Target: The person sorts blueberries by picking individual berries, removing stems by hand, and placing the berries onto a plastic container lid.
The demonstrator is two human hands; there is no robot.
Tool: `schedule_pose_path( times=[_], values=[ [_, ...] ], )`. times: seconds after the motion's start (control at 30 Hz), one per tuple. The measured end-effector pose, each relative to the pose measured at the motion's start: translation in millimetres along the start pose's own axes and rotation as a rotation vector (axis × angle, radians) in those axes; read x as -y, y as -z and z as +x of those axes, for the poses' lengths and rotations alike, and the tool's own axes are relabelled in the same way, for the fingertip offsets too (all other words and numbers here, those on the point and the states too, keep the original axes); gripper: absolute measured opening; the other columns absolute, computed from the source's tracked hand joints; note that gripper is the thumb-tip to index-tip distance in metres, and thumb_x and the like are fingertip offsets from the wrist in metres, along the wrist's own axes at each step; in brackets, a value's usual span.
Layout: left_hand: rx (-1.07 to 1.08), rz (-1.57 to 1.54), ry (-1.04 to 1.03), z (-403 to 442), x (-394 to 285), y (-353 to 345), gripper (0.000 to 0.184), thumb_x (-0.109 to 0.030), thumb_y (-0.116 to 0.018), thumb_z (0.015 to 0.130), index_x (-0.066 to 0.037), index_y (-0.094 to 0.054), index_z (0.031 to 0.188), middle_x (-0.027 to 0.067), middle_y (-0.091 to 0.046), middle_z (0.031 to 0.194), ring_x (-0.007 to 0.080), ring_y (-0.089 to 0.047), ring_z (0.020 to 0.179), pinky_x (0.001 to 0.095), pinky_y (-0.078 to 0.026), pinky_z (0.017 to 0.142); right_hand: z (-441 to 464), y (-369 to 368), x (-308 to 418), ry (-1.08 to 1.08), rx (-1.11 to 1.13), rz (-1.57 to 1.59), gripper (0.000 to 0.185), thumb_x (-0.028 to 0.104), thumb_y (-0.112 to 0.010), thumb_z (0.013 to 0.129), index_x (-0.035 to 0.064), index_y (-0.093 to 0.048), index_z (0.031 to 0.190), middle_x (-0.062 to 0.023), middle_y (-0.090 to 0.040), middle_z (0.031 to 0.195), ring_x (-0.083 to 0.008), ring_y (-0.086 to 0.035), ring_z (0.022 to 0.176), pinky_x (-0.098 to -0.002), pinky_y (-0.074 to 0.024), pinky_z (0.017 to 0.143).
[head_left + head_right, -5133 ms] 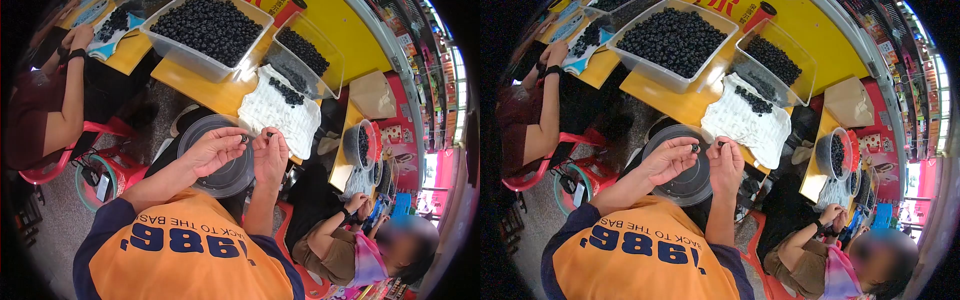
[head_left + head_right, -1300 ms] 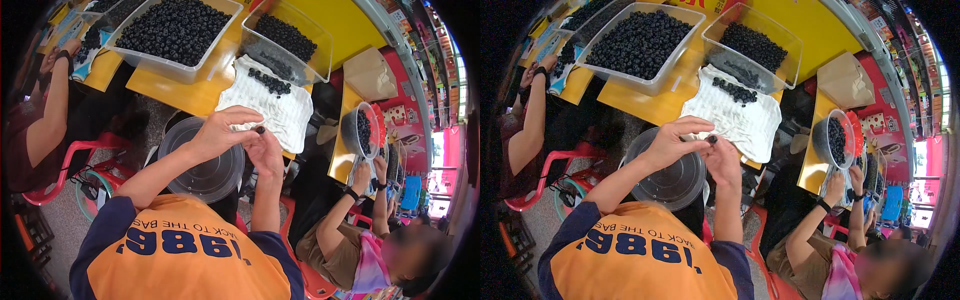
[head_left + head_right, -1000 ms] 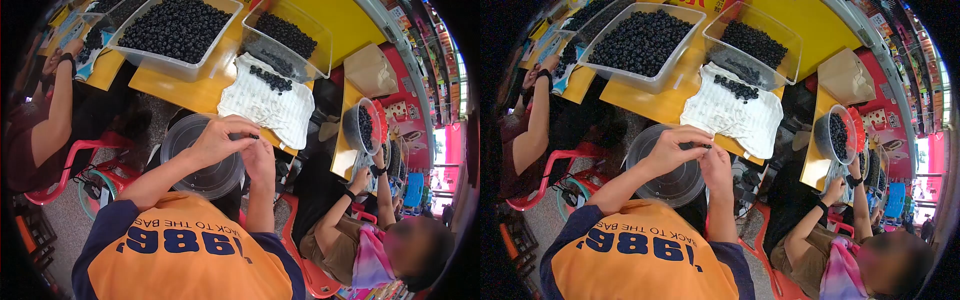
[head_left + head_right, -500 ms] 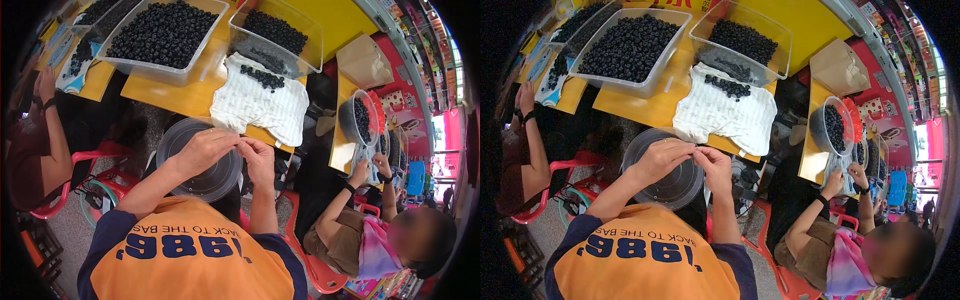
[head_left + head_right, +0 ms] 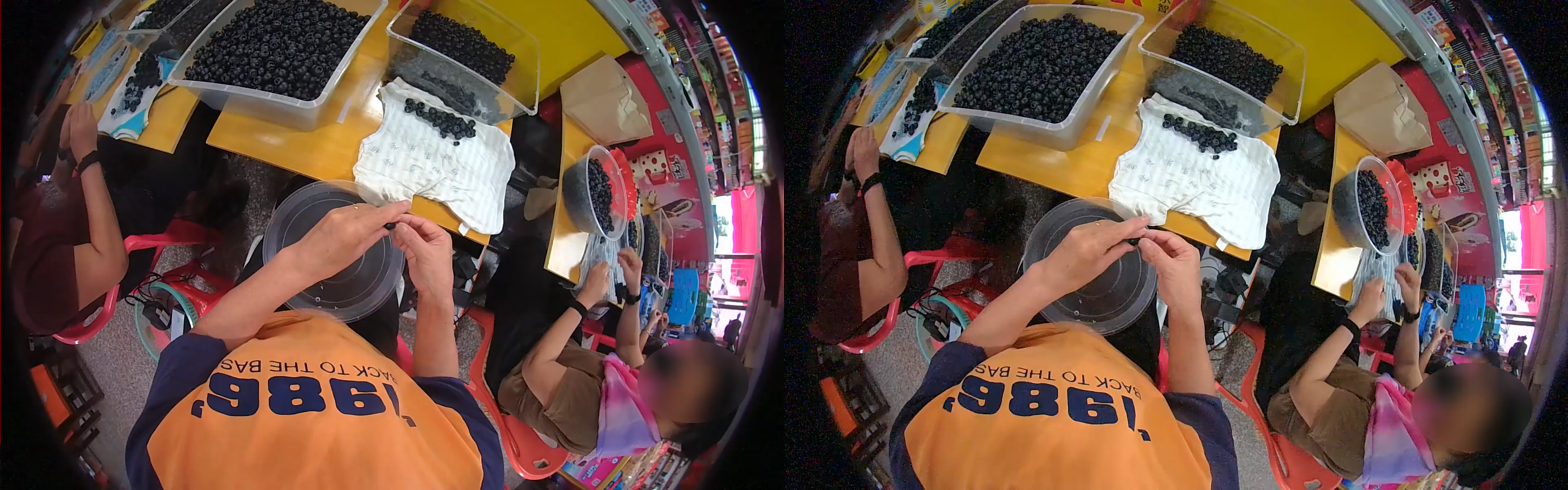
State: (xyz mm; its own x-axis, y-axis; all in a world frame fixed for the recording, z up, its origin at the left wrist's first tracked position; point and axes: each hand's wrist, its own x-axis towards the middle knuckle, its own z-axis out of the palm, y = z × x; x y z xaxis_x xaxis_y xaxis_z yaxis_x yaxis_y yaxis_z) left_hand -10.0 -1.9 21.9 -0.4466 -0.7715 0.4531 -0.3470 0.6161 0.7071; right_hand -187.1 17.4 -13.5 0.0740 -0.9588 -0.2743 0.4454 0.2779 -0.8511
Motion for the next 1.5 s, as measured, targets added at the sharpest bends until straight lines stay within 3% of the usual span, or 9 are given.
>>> schedule_pose_path(
  times=[0.17, 0.33, 0.67, 0.77, 0.87, 0.97, 1.17, 1.37, 1.5],
  values=[
    [-0.045, 0.048, -0.054, -4, 5, -4, 0.053, -0.001, -0.067, 0.078, -0.008, -0.052, 0.128, 0.0112, -0.065, 0.104, 0.0267, -0.065, 0.089, 0.0343, -0.053, 0.073, 1, 6, -10, -0.037, 0.008, 0.049, 0.014, 0.0, -0.065, 0.083, -0.0031, -0.066, 0.097, -0.0048, -0.065, 0.084, -0.01, -0.057, 0.071, -0.022, -0.045, 0.064],
    [-0.021, -0.049, 0.151, -9, 2, -4, 0.053, 0.0, -0.068, 0.076, -0.01, -0.055, 0.126, 0.0098, -0.067, 0.104, 0.0225, -0.066, 0.093, 0.0328, -0.054, 0.077, 0, 5, -16, -0.099, 0.019, 0.144, 0.012, 0.0, -0.065, 0.082, -0.0026, -0.065, 0.094, -0.0059, -0.064, 0.081, -0.0126, -0.058, 0.071, -0.0235, -0.0463, 0.064],
    [0.026, -0.204, 0.344, -11, -1, 5, 0.054, 0.002, -0.068, 0.075, -0.01, -0.055, 0.126, 0.0095, -0.069, 0.101, 0.0179, -0.068, 0.09, 0.0282, -0.054, 0.078, 1, 5, -27, -0.091, 0.027, 0.113, 0.011, -0.002, -0.063, 0.083, -0.004, -0.064, 0.094, -0.0064, -0.064, 0.081, -0.0127, -0.058, 0.072, -0.0237, -0.0469, 0.066],
    [0.021, -0.33, 0.474, -11, 0, 8, 0.05, 0.001, -0.067, 0.076, -0.007, -0.056, 0.124, 0.0117, -0.068, 0.103, 0.0192, -0.067, 0.089, 0.0275, -0.053, 0.077, 0, 3, -26, -0.069, 0.006, 0.074, 0.011, -0.002, -0.062, 0.083, -0.0038, -0.065, 0.094, -0.0065, -0.064, 0.082, -0.0113, -0.058, 0.072, -0.0227, -0.0464, 0.066],
    [-0.05, -0.707, 0.654, -13, 6, 8, 0.051, 0.006, -0.065, 0.079, -0.004, -0.054, 0.128, 0.0116, -0.067, 0.103, 0.0132, -0.064, 0.09, 0.0228, -0.052, 0.079, -2, -4, -20, -0.058, -0.013, 0.033, 0.014, -0.001, -0.063, 0.083, -0.004, -0.066, 0.096, -0.0061, -0.065, 0.084, -0.0097, -0.057, 0.072, -0.0215, -0.0457, 0.066],
    [-0.081, -0.549, 0.553, -16, 8, 7, 0.051, 0.006, -0.065, 0.078, -0.005, -0.055, 0.127, 0.0105, -0.068, 0.101, 0.0122, -0.064, 0.09, 0.0236, -0.052, 0.079, -2, -7, -24, -0.053, -0.002, 0.026, 0.017, 0.001, -0.064, 0.083, -0.0043, -0.066, 0.099, -0.0052, -0.066, 0.084, -0.0085, -0.056, 0.072, -0.0207, -0.045, 0.066],
    [-0.008, -0.35, 0.546, -16, 0, 10, 0.05, 0.003, -0.068, 0.076, -0.007, -0.057, 0.124, 0.0093, -0.068, 0.098, 0.0106, -0.064, 0.088, 0.0251, -0.052, 0.079, -4, -7, -26, -0.01, 0.004, -0.082, 0.017, 0.002, -0.067, 0.082, -0.0039, -0.067, 0.098, -0.0036, -0.065, 0.083, -0.0077, -0.056, 0.071, -0.0201, -0.0445, 0.066],
    [-0.008, -0.45, 0.622, -16, -1, 8, 0.046, 0.003, -0.068, 0.074, -0.006, -0.06, 0.119, 0.0098, -0.068, 0.091, 0.0114, -0.064, 0.08, 0.0245, -0.052, 0.073, -3, -2, -28, -0.071, 0.017, -0.047, 0.012, 0.001, -0.067, 0.08, -0.0029, -0.066, 0.091, -0.0019, -0.062, 0.077, -0.0074, -0.055, 0.068, -0.0198, -0.0443, 0.064],
    [-0.039, -0.648, 0.64, -21, 13, 7, 0.047, 0.007, -0.069, 0.074, -0.002, -0.06, 0.119, 0.0073, -0.067, 0.093, 0.0122, -0.063, 0.085, 0.0239, -0.052, 0.077, -2, 8, -21, -0.074, -0.008, -0.085, 0.011, -0.001, -0.065, 0.076, -0.0014, -0.066, 0.087, -0.0017, -0.062, 0.076, -0.0077, -0.054, 0.066, -0.0207, -0.0443, 0.063]
  ],
)
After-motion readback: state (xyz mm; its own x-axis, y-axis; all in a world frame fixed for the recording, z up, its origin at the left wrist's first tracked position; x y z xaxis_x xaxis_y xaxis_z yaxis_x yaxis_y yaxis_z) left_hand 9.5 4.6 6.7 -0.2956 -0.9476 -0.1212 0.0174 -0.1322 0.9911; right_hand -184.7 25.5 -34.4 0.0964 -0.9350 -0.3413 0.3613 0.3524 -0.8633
